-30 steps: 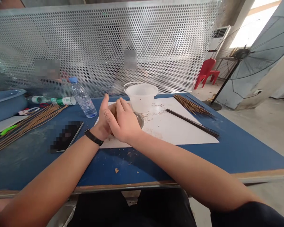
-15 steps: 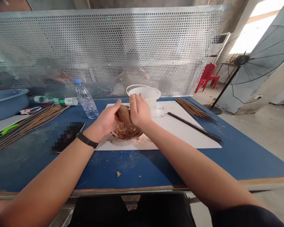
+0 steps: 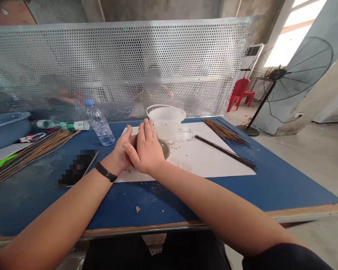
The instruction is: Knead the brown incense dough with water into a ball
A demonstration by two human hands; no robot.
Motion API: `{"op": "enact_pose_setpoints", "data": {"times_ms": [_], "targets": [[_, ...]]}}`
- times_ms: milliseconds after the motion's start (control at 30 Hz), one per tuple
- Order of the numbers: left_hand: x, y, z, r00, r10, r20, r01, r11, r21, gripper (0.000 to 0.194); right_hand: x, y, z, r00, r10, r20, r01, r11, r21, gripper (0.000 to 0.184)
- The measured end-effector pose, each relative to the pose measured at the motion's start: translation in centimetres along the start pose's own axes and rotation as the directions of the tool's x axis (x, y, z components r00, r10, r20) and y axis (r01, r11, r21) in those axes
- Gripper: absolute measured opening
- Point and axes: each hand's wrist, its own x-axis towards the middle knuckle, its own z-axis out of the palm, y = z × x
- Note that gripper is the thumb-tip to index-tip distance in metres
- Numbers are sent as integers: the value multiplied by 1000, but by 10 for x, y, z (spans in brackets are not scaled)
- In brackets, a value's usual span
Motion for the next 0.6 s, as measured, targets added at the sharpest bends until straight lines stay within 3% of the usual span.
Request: {"op": "enact_pose_setpoints", "data": {"times_ms": [167, 267, 400, 500, 600], "targets": [[-17, 3, 8, 989, 48, 138, -51, 999, 18, 65, 18, 29, -3, 989, 147, 13, -148, 985, 85, 99], [-14, 2, 4, 999, 39, 32, -41, 997, 71, 56, 24, 41, -10, 989, 149, 24, -150, 963, 223, 97], [-3, -3, 8, 972, 132, -193, -122, 990, 65, 35, 18, 30, -14, 986, 82, -146, -27, 939, 344, 85], [0, -7, 16, 971, 133, -197, -152, 985, -82, 35, 14, 16, -11, 982, 9, -189, 46, 957, 285, 81], [0, -5, 13, 991, 57, -123, -75, 986, -148, 47, 16, 15, -9, 992, -18, -121, 28, 996, 89, 80]]}}
